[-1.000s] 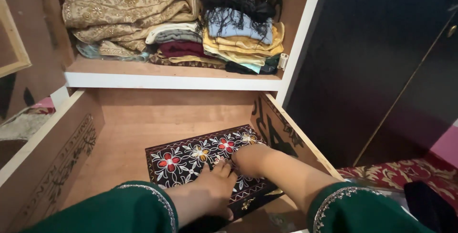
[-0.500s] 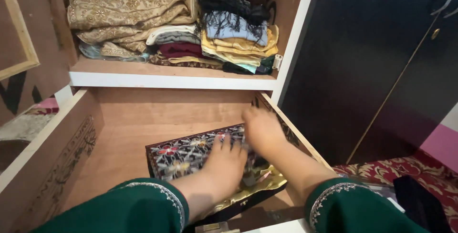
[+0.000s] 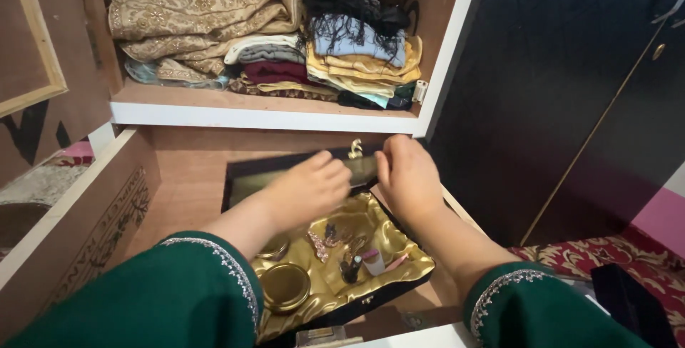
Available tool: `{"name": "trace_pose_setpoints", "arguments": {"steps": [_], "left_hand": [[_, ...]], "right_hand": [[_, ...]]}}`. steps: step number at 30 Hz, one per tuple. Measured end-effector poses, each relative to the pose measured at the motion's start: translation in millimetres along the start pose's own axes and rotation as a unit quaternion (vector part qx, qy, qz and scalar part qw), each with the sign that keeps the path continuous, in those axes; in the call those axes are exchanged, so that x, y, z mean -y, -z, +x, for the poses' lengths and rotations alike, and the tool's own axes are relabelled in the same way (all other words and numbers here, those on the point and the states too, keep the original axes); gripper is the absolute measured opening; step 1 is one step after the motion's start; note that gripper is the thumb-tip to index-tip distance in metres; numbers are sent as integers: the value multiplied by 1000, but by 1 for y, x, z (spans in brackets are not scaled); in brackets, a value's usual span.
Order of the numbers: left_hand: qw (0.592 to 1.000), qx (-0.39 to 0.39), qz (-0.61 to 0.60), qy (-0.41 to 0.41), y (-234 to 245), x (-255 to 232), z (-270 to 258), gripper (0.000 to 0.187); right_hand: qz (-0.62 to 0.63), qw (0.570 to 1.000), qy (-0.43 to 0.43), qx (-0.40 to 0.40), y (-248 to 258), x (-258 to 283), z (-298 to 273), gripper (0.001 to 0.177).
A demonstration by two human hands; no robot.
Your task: Organizing and inspecting jewelry and accessories from a storage box and a pile on the floor
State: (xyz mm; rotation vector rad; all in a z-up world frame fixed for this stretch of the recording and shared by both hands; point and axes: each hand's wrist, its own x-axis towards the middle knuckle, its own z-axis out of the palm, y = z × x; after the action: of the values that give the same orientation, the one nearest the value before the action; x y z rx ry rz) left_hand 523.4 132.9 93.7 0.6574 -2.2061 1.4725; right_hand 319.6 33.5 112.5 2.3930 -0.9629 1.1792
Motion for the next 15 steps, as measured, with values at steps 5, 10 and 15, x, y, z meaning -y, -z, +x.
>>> {"name": "trace_pose_setpoints", "arguments": {"steps": [5,10,15], "left_hand": [[960,228,104,128,43,8,-14,29],[905,353,168,170,60,6,-23,37],[835,484,159,208,40,6,-41,43]], "right_hand": [[-44,997,48,45,-12,4,-4,20],[-33,995,47,82,-9,4,-5,18],[-23,992,26,120,-12,3,-8,20]]}}
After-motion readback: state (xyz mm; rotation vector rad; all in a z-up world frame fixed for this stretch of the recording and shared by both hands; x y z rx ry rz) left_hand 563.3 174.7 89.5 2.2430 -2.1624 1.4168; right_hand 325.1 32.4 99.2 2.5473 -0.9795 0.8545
